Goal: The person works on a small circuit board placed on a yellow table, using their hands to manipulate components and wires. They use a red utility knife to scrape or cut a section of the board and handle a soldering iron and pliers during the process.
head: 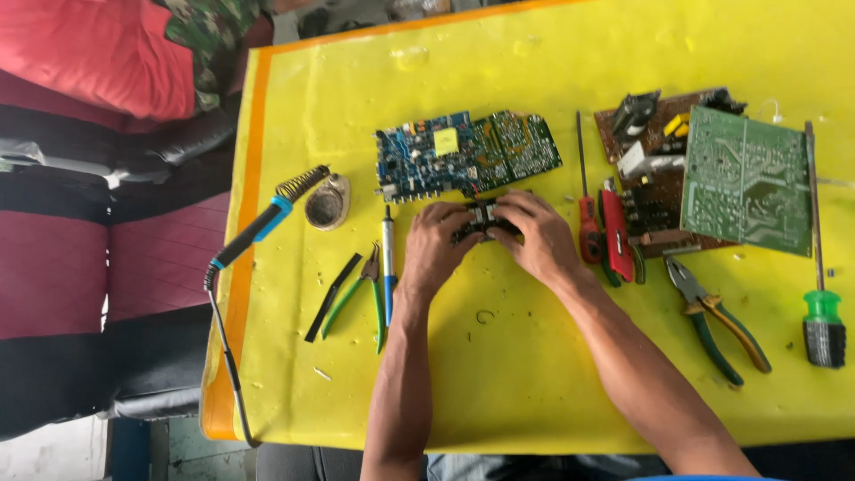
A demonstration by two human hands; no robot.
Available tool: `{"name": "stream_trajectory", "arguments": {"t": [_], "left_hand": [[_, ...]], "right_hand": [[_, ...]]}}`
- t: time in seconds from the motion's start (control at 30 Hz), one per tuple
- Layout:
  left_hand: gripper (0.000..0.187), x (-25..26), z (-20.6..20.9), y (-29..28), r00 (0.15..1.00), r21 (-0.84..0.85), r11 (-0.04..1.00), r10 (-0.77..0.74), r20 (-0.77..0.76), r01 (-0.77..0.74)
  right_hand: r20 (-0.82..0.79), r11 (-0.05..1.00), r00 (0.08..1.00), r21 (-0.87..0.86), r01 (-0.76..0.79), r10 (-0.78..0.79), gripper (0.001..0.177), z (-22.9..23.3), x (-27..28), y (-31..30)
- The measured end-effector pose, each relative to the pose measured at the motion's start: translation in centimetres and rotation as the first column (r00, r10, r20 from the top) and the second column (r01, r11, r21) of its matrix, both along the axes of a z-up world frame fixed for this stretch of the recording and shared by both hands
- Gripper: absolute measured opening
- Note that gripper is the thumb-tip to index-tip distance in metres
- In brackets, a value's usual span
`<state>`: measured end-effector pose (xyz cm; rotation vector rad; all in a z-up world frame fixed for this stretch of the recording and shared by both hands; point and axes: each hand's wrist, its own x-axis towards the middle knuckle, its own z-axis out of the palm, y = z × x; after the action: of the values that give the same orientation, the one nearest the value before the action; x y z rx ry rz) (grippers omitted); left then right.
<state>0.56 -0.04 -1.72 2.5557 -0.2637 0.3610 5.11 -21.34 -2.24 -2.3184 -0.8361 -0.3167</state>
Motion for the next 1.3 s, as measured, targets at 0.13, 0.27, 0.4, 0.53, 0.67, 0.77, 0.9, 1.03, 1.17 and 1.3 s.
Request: {"name": "stream_trajectory", "arguments": {"t": [0.13, 0.27, 0.4, 0.53, 0.67, 0.77, 0.9, 1.03, 1.17, 1.3], "left_hand": [[0.027, -0.1, 0.5, -0.1, 1.0, -0.043, 0.999, 0.0, 0.027, 0.001], [0.031, -0.4, 1.1, -0.3, 1.0, -0.116, 0.993, 0.027, 0.005, -0.026], [0.033, -0.6, 0.6, -0.3, 1.0, -0.203, 0.979, 0.01, 0.015, -0.007], [0.038, -1.1, 0.8, -0.6, 0.999, -0.362, 0.932, -0.002, 0.038, 0.016], [0.039, -2.3, 0.6, -1.1, 0.997, -0.402, 0.915, 0.008, 0.072, 0.022], [0.035, -2.8, -0.8, -1.5, 0.993, -0.344, 0.939, 0.049, 0.105, -0.01], [0.035, -3.3, -0.9, -1.9, 0.988, -0.338, 0.941, 0.073, 0.137, -0.023], [0.033, -3.0, -1.4, -1.9, 0.982, -0.305, 0.952, 0.092, 0.165, -0.038], [0.032, -3.2, -1.7, -2.0, 0.979, -0.317, 0.947, 0.115, 0.17, -0.056], [0.032, -3.5, -1.9, -2.0, 0.979, -0.295, 0.954, 0.114, 0.168, -0.06]], "right_hand": [[0.032, 0.999, 0.999, 0.045, -0.012, 0.011, 0.02, -0.2, 0.2, -0.2], [0.046, 0.997, 0.999, 0.076, -0.017, 0.013, 0.02, -0.8, 0.5, -0.1], [-0.021, 0.993, 0.998, 0.112, -0.049, 0.051, 0.017, 0.8, -0.1, -0.5], [-0.05, 0.976, 0.992, 0.19, -0.106, 0.117, 0.017, -0.4, 0.4, -1.0], [-0.003, 0.97, 0.995, 0.225, -0.093, 0.096, 0.009, -2.6, 1.1, -0.9], [0.019, 0.971, 0.995, 0.215, -0.102, 0.101, 0.008, -2.8, 1.3, -1.0], [-0.023, 0.957, 0.994, 0.273, -0.097, 0.107, 0.008, -2.9, 1.6, -0.8], [-0.019, 0.956, 0.996, 0.283, -0.078, 0.087, 0.01, -2.9, 1.4, -0.7], [-0.007, 0.956, 0.996, 0.279, -0.087, 0.093, 0.009, -2.5, 0.6, -0.9], [0.015, 0.956, 0.994, 0.273, -0.104, 0.104, 0.01, -2.9, 0.5, -1.2]]}}
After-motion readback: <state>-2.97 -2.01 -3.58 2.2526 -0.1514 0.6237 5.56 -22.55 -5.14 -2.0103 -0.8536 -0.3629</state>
